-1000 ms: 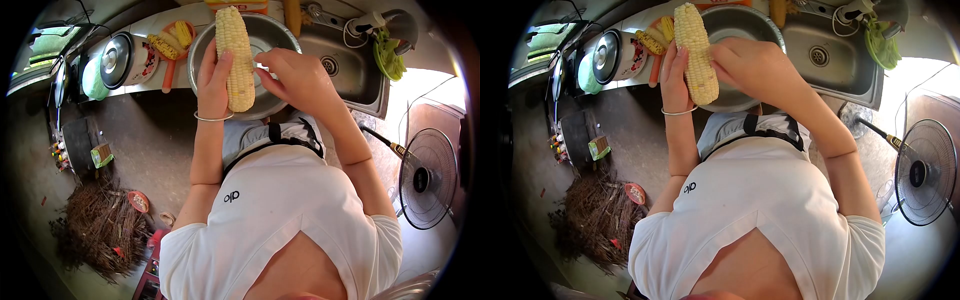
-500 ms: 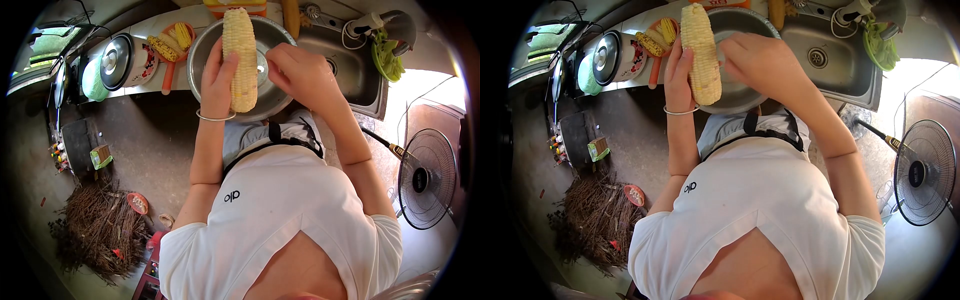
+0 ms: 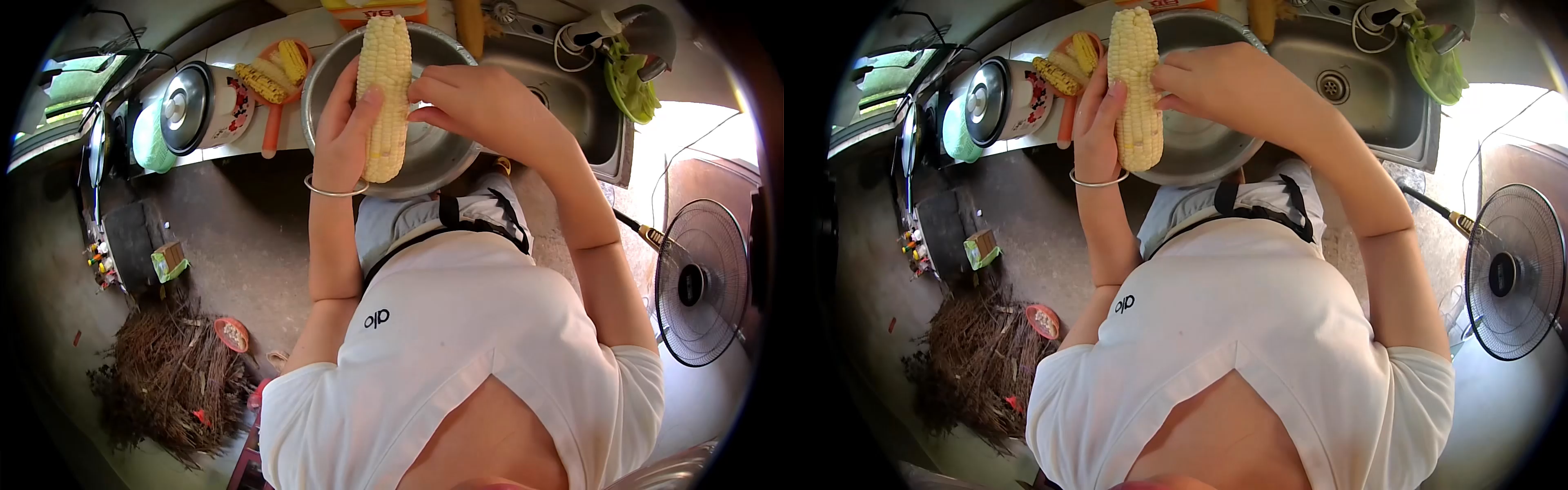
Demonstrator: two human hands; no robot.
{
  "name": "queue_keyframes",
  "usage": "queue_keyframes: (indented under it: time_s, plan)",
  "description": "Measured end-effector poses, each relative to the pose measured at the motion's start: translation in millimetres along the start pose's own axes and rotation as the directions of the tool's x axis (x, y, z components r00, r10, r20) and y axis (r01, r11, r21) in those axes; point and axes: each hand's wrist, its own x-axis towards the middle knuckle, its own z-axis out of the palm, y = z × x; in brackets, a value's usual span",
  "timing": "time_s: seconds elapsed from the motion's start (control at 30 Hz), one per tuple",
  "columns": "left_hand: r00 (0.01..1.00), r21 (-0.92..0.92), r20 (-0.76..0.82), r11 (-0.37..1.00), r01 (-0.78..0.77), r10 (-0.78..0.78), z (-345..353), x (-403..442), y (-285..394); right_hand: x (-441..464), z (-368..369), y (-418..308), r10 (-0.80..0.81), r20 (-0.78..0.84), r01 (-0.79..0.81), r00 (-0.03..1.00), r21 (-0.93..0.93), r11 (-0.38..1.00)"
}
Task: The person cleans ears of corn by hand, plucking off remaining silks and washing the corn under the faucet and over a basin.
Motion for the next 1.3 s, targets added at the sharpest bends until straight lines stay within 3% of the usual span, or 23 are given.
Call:
queue_keyframes:
  time_s: [0.2,0.33,0.43,0.5,0.53,0.6,0.73,0.8,0.83,0.9,0.97,1.03,1.1,1.17,1.2,1.23,1.3]
  plan:
    - [0.995,-0.061,0.054,0.995,0.082,-0.079,0.2,-0.8,-5.7,-4.4,-4.5,4.6,-0.008,0.143,-0.001,0.99,0.063,0.998]
    - [0.993,-0.069,0.06,0.992,0.104,-0.1,1.1,0.6,-8.3,-5.2,-4.7,3.4,-0.043,0.08,0.034,0.996,0.115,0.993]
    - [0.996,-0.028,0.042,0.996,0.08,-0.079,3.3,1.7,-8.4,-6.3,-4.2,2.5,-0.001,0.07,-0.014,0.998,0.217,0.976]
    - [0.997,0.004,0.043,0.998,0.068,-0.068,4.7,1.7,-9.0,-7.8,-5.3,0.9,0.113,0.144,-0.162,0.983,0.393,0.905]
    - [0.998,0.028,0.044,0.999,0.04,-0.041,5.8,1.9,-10.2,-9.2,-4.8,-0.3,0.114,0.144,-0.163,0.983,0.393,0.905]
    - [0.999,0.052,0.046,0.999,0.011,-0.013,7.6,2.0,-11.4,-13.5,-2.5,-3.8,0.191,0.176,-0.258,0.966,0.569,0.781]
    - [0.999,0.053,0.004,0.998,-0.037,0.037,7.7,2.9,-11.7,-21.4,-1.7,-8.5,0.235,0.203,-0.31,0.95,0.678,0.667]
    - [0.999,0.024,-0.022,0.999,-0.025,0.026,5.4,4.6,-9.8,-26.5,-6.8,-5.7,0.274,0.376,-0.445,0.885,0.858,0.258]
    - [0.999,-0.068,-0.031,0.998,0.01,-0.012,4.1,5.4,-7.5,-29.6,-7.7,-2.3,0.272,0.375,-0.443,0.886,0.858,0.259]
    - [0.998,-0.157,-0.038,0.987,0.038,-0.044,2.0,8.0,-4.7,-33.4,-6.3,6.0,0.236,0.253,-0.282,0.938,0.954,0.099]
    - [0.997,-0.211,-0.037,0.976,0.052,-0.061,0.1,8.2,-4.0,-30.1,-3.1,6.7,0.252,0.207,-0.254,0.945,0.952,0.17]
    - [0.998,-0.214,-0.032,0.976,0.046,-0.054,1.1,6.8,-3.0,-20.9,3.0,2.9,0.472,0.229,-0.389,0.851,0.879,0.274]
    - [0.999,-0.216,-0.024,0.976,0.04,-0.047,0.2,5.0,-2.7,-11.9,8.0,-1.0,0.466,0.22,-0.404,0.857,0.849,0.342]
    - [0.992,-0.428,0.094,0.896,0.116,-0.084,-4.4,5.0,-5.6,-4.5,10.9,-8.1,0.484,0.213,-0.427,0.849,0.816,0.39]
    - [0.992,-0.425,0.094,0.898,0.112,-0.079,-6.4,5.1,-5.8,-2.5,12.8,-8.2,0.499,0.199,-0.433,0.843,0.801,0.412]
    - [0.984,-0.497,0.154,0.854,0.152,-0.085,-8.3,4.4,-6.0,-0.8,11.6,-7.1,0.497,0.197,-0.43,0.845,0.802,0.414]
    - [0.974,-0.562,0.21,0.805,0.19,-0.084,-10.1,1.7,-6.6,1.3,7.9,-2.8,0.446,0.212,-0.313,0.87,0.936,0.164]
